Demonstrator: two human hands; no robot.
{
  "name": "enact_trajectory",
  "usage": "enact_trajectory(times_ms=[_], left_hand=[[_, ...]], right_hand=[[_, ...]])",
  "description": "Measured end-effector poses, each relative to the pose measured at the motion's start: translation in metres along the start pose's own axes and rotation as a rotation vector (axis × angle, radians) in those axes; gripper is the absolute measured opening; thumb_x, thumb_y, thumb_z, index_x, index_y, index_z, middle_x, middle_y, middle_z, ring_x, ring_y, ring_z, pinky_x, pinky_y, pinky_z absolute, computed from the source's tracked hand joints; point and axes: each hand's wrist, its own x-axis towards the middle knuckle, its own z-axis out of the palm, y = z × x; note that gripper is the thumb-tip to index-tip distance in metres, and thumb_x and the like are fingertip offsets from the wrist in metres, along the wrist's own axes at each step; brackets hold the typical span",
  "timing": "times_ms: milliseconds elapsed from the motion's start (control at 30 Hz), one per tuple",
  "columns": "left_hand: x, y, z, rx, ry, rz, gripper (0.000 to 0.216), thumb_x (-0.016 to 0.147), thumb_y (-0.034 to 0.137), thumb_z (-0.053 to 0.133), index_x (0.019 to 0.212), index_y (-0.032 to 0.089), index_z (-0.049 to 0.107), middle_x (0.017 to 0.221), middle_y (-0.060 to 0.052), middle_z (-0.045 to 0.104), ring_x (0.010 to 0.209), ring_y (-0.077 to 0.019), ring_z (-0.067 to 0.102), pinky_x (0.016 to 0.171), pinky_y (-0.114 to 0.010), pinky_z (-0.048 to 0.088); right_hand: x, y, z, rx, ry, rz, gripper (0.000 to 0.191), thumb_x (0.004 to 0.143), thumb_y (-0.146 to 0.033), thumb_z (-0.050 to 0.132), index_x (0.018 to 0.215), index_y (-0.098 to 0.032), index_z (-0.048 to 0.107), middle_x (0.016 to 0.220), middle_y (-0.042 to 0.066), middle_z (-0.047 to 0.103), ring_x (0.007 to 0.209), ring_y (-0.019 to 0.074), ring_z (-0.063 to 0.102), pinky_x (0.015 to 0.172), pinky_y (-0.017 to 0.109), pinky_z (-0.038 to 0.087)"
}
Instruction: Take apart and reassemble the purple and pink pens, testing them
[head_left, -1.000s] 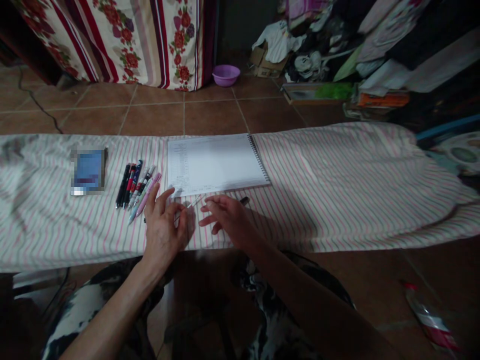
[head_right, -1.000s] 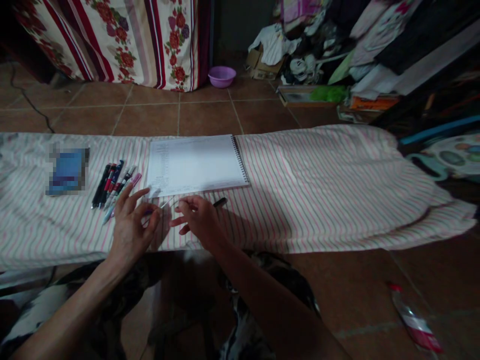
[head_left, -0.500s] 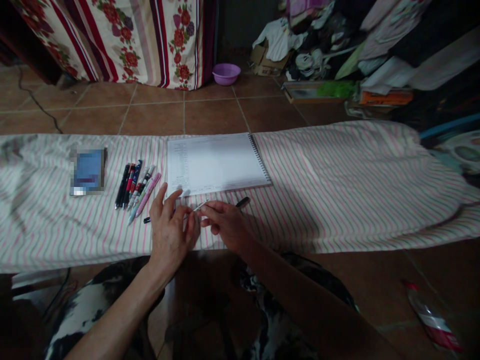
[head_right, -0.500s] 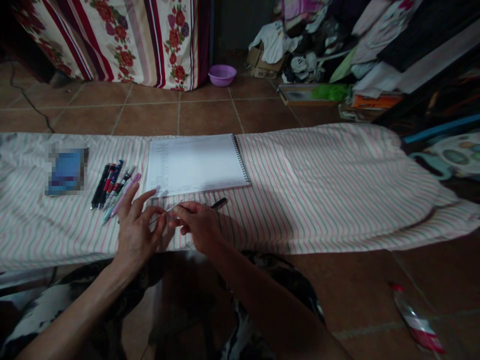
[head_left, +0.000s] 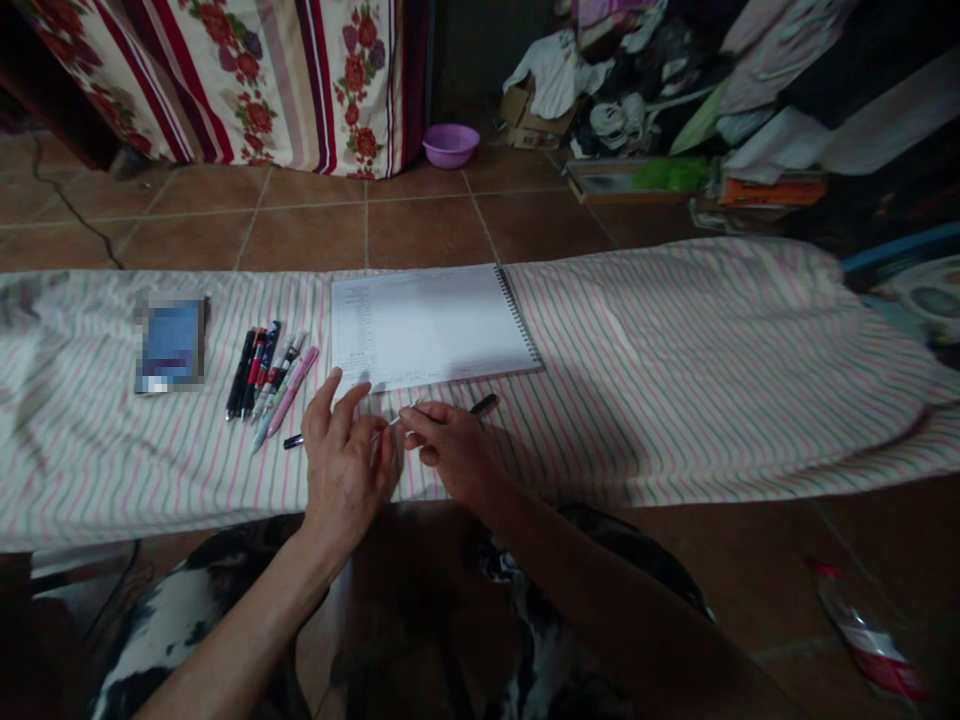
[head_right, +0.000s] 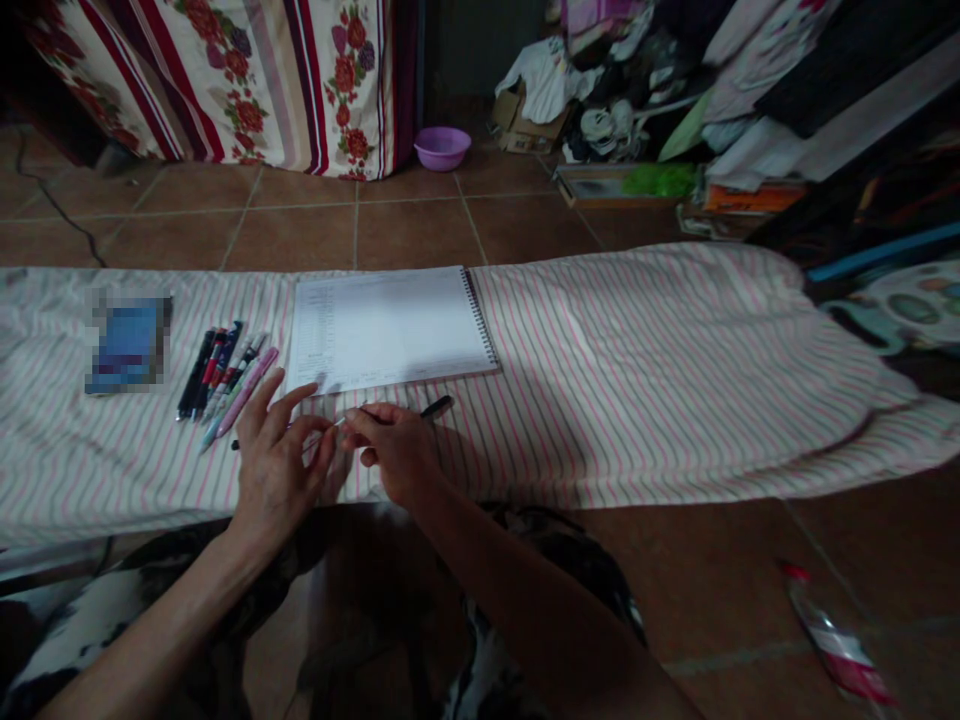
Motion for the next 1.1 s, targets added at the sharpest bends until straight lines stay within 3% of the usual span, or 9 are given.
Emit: enact_trajectory(times_ms=[1100], left_hand=[[0.0014, 0.0014, -0.0005, -0.076, -0.025, -0.038, 0.007, 0.078, 0.016, 0.054, 0.071, 0.019, 0.056, 0.109, -0.009, 0.058, 0.125, -0.0299, 0.037, 0.101, -0.051, 0.033]], right_hand=[[0.0009, 0.0009, 0.0024, -0.021, -0.016, -0.053, 0.019, 0.062, -0.031, 0.068, 0.06, -0.013, 0.061, 0.053, -0.002, 0.056, 0.044, 0.0038, 0.043, 0.039, 0.018, 0.027]])
